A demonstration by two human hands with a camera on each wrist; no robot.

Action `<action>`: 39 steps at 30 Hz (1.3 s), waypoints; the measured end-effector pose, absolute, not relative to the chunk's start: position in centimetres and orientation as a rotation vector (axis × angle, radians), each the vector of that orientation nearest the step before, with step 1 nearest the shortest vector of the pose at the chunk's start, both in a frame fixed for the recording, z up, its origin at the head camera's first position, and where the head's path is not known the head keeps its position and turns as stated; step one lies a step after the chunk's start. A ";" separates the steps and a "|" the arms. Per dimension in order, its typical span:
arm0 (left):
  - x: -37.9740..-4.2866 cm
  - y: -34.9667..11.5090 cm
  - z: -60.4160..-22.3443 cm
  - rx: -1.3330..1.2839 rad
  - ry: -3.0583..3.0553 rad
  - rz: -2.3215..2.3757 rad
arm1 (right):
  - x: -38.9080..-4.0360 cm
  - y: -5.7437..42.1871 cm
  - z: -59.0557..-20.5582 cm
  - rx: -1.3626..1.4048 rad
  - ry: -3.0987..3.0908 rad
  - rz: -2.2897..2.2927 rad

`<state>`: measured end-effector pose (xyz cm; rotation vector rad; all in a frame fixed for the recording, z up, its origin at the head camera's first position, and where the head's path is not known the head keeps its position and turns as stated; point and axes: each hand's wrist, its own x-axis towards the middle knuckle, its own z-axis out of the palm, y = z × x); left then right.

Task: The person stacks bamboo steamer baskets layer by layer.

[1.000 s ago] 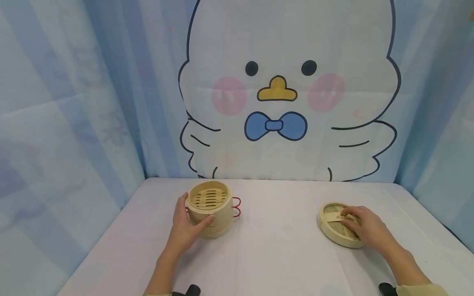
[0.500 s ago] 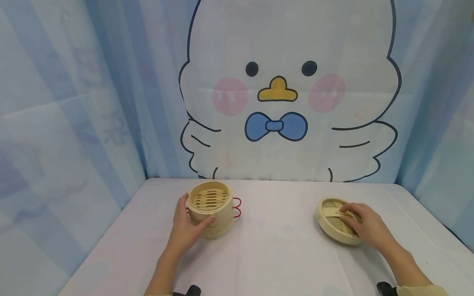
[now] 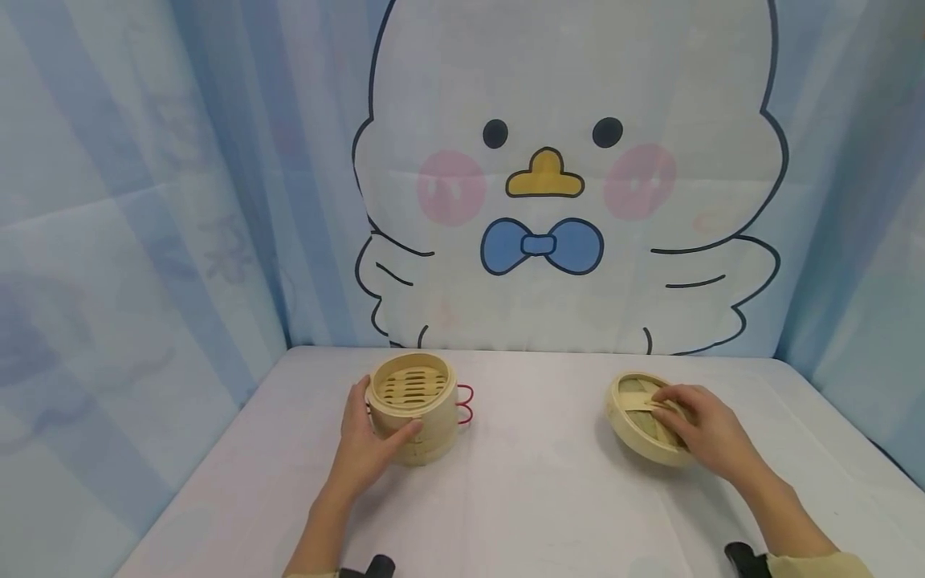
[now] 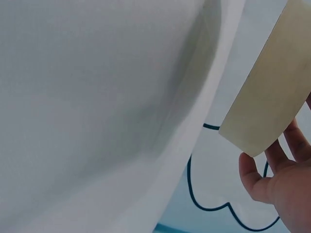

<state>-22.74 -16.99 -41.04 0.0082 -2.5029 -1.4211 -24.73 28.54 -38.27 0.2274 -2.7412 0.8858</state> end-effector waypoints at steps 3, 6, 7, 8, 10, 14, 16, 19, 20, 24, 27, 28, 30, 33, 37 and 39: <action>-22.7 -17.0 -41.1 0.020 -2.510 -1.420 | -24.7 28.0 -37.9 0.241 -2.732 0.912; -22.8 -17.0 -41.1 0.026 -2.518 -1.415 | -24.5 27.4 -37.6 0.268 -2.714 0.936; -22.7 -17.1 -41.1 0.028 -2.520 -1.413 | -24.5 27.2 -37.5 0.280 -2.706 0.941; -22.8 -17.1 -41.1 0.028 -2.521 -1.411 | -24.4 26.9 -37.4 0.290 -2.698 0.949; -22.8 -17.1 -41.1 0.030 -2.522 -1.408 | -24.3 26.5 -37.2 0.308 -2.684 0.957; -22.9 -17.1 -41.2 0.032 -2.518 -1.411 | -24.3 25.5 -36.7 0.343 -2.653 0.975; -22.9 -17.0 -41.2 0.029 -2.515 -1.412 | -24.3 25.0 -36.4 0.372 -2.625 0.982; -22.9 -17.0 -41.1 0.030 -2.517 -1.408 | -24.3 24.3 -36.1 0.417 -2.582 0.992; -22.9 -16.9 -41.1 0.030 -2.516 -1.408 | -24.3 24.0 -36.0 0.427 -2.572 0.994; -23.0 -16.9 -41.0 0.039 -2.521 -1.413 | -24.3 22.8 -35.6 0.450 -2.555 1.012; -23.0 -17.0 -41.1 0.041 -2.527 -1.413 | -24.4 21.8 -35.4 0.460 -2.552 1.048; -23.0 -17.0 -41.1 0.044 -2.530 -1.411 | -24.5 21.5 -35.3 0.460 -2.555 1.062; -23.0 -17.1 -41.0 0.043 -2.530 -1.405 | -24.5 20.7 -35.1 0.461 -2.557 1.089; -22.9 -17.2 -40.9 0.040 -2.525 -1.408 | -24.6 19.5 -35.0 0.469 -2.552 1.143; -23.0 -17.2 -40.9 0.039 -2.521 -1.414 | -24.9 17.9 -35.2 0.501 -2.532 1.195; -23.0 -17.2 -40.9 0.036 -2.515 -1.409 | -25.2 17.0 -35.3 0.529 -2.515 1.217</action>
